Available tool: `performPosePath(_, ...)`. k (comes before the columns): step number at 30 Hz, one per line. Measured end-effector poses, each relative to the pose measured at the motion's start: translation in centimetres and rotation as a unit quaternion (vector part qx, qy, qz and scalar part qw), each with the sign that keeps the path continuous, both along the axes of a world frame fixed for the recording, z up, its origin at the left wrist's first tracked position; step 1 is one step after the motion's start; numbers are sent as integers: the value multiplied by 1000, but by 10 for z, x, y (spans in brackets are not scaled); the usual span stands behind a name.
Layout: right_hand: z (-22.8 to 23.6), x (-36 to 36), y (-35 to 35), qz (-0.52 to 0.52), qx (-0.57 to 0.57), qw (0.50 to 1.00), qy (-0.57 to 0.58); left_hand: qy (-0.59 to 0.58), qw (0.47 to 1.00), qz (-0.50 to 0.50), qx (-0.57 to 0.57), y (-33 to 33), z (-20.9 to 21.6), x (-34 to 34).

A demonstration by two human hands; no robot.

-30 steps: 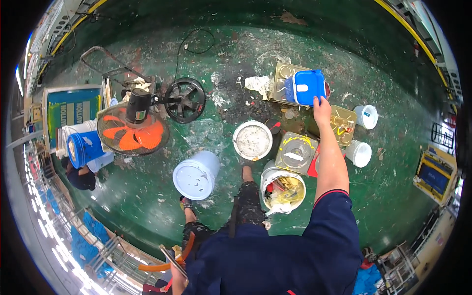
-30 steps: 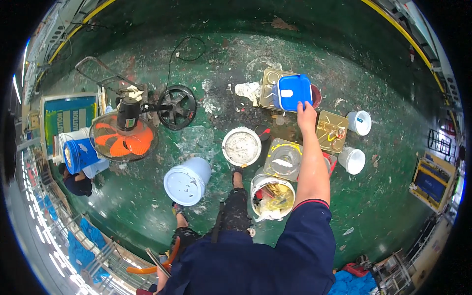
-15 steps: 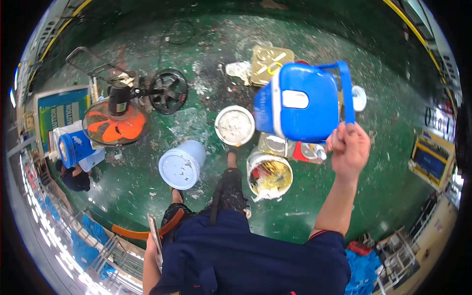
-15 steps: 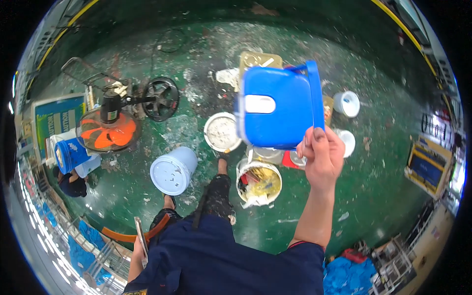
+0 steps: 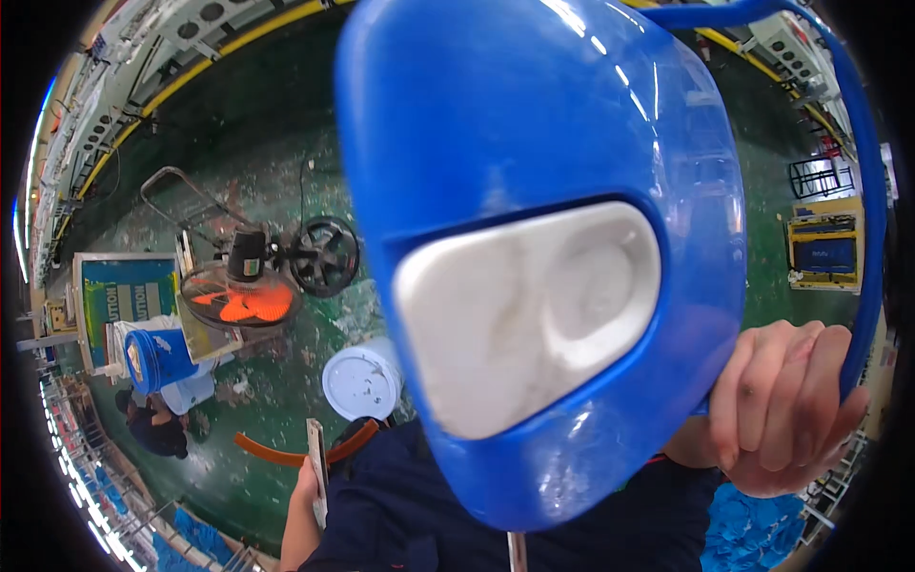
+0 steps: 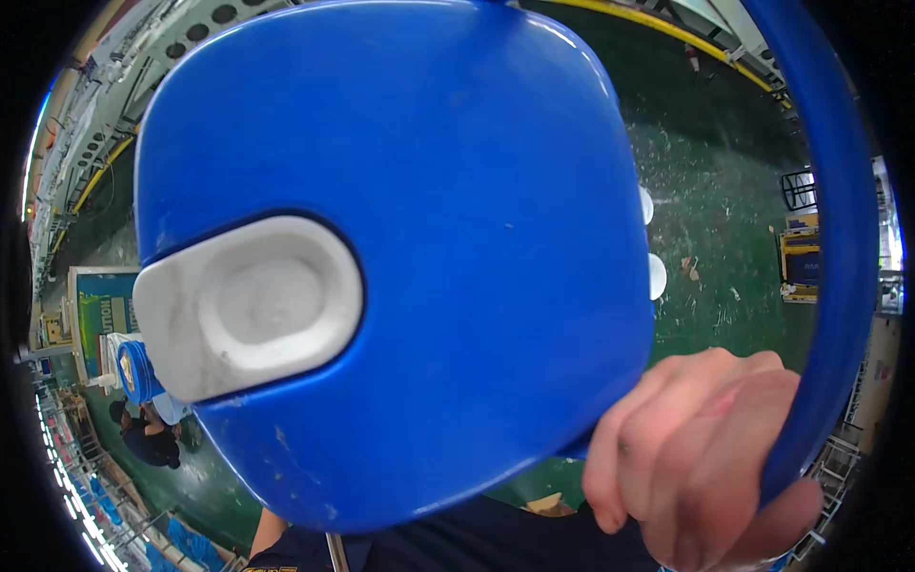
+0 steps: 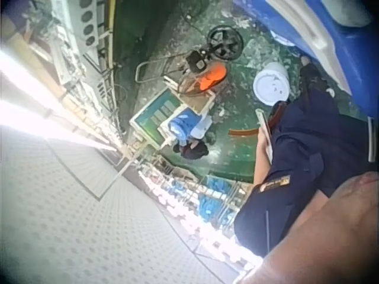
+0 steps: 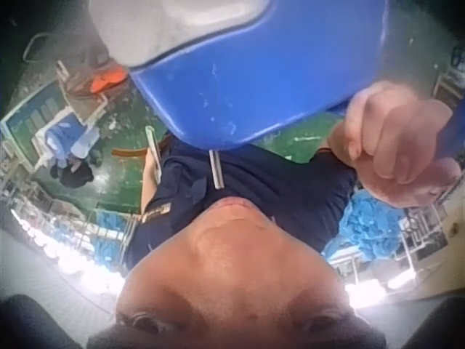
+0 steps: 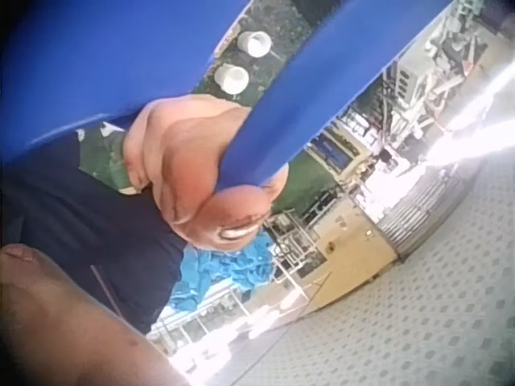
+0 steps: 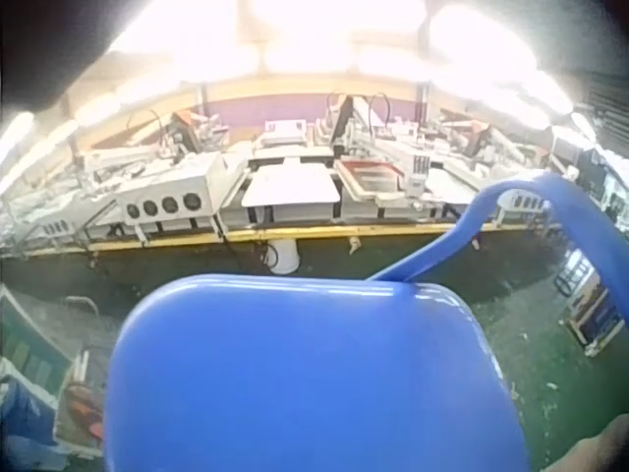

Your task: The recorder is seen assembling a manual screen printing squeegee by inserting a blade into a metal handle.

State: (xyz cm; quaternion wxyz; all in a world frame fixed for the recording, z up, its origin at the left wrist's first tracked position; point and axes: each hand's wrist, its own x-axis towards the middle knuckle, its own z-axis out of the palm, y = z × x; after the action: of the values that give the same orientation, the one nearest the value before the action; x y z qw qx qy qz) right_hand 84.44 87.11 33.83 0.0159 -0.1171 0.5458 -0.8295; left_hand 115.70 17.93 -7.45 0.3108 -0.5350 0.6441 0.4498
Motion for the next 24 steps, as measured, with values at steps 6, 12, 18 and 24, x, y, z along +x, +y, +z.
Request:
performPosePath(6, 54, 63, -46, -4, -6, 1000, 27, 82, 993, 17, 84, -44, -28, 18)
performPosePath(12, 81, 113, -86, -22, 12, 997, 72, 124, 986, -1, 107, -75, -40, 15)
performPosePath(18, 91, 126, -121, -46, 2, 996, 82, 136, 983, -12, 124, -92, -47, -4)
performPosePath(24, 88, 121, -130, -91, -56, 994, 38, 134, 982, -7, 131, -84, -51, -12)
